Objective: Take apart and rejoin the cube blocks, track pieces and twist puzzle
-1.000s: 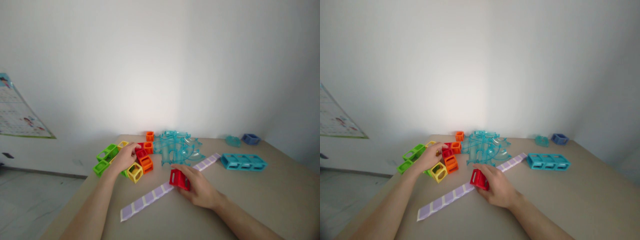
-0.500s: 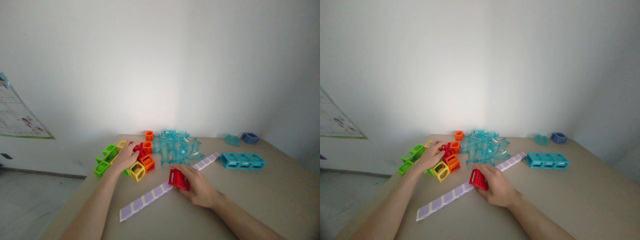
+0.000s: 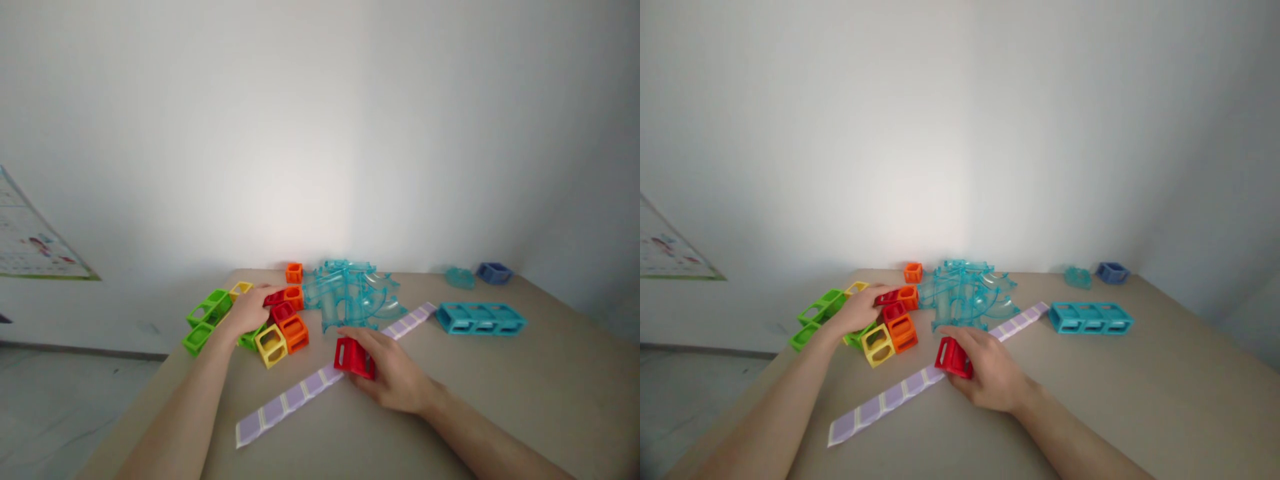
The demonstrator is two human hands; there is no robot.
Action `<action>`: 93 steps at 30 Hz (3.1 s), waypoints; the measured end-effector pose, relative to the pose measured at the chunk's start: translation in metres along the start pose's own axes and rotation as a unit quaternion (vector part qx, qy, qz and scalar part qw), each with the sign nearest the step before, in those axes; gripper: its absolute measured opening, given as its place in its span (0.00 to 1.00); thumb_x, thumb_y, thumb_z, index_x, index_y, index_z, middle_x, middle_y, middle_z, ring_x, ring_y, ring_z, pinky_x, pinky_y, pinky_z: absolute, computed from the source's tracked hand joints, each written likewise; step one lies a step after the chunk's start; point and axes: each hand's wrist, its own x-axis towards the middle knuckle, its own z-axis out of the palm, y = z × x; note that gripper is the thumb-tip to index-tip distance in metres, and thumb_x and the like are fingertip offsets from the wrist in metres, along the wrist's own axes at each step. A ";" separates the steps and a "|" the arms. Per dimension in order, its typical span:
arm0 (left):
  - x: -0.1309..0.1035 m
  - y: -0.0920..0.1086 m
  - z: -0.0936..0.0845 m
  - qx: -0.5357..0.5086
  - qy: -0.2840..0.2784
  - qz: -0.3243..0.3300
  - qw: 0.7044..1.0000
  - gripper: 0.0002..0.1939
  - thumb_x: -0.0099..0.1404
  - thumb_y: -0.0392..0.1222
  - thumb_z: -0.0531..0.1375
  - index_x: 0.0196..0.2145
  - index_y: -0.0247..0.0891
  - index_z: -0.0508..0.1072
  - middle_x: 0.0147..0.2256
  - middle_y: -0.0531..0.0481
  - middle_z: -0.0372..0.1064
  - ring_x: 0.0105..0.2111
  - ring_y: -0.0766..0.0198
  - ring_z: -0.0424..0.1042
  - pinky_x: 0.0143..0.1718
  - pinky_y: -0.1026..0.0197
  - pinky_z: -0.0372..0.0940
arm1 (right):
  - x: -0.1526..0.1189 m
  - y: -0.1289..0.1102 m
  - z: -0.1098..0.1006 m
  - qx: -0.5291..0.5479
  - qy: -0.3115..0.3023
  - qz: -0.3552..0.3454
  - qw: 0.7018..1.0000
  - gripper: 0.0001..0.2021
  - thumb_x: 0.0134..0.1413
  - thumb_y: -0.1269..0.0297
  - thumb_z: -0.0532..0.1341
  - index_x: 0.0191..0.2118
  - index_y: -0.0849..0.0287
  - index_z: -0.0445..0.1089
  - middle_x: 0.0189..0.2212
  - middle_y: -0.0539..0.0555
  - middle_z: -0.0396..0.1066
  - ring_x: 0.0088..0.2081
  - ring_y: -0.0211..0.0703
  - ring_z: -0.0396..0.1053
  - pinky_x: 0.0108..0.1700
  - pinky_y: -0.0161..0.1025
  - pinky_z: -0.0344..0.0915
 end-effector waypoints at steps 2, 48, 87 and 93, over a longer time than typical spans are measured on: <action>-0.001 0.000 0.000 0.000 0.000 0.009 1.000 0.30 0.55 0.27 0.53 0.53 0.47 0.74 0.49 0.47 0.73 0.47 0.56 0.72 0.52 0.57 0.63 | 0.000 0.000 0.001 0.002 0.005 -0.002 1.000 0.30 0.51 0.68 0.62 0.61 0.55 0.57 0.54 0.60 0.69 0.53 0.53 0.68 0.54 0.48 0.65; -0.023 0.037 -0.012 -0.191 0.241 -0.014 0.951 0.21 0.52 0.33 0.56 0.46 0.38 0.68 0.43 0.47 0.71 0.41 0.58 0.72 0.46 0.56 0.67 | -0.002 0.000 0.000 0.004 -0.009 -0.008 1.000 0.30 0.52 0.68 0.62 0.61 0.55 0.56 0.54 0.59 0.68 0.53 0.53 0.68 0.53 0.48 0.64; -0.022 0.061 0.011 -0.125 0.280 0.128 0.943 0.09 0.59 0.40 0.65 0.39 0.40 0.77 0.34 0.50 0.69 0.33 0.64 0.69 0.38 0.61 0.66 | -0.001 0.000 -0.001 -0.010 -0.011 -0.005 1.000 0.30 0.51 0.68 0.61 0.61 0.56 0.56 0.52 0.60 0.69 0.51 0.53 0.68 0.52 0.48 0.65; -0.026 0.066 0.012 -0.115 0.250 0.248 0.929 0.10 0.62 0.39 0.64 0.42 0.42 0.79 0.33 0.49 0.65 0.31 0.66 0.67 0.33 0.63 0.66 | 0.001 -0.007 -0.005 -0.003 -0.003 -0.015 1.000 0.28 0.51 0.70 0.61 0.59 0.57 0.57 0.61 0.65 0.59 0.58 0.53 0.63 0.56 0.47 0.63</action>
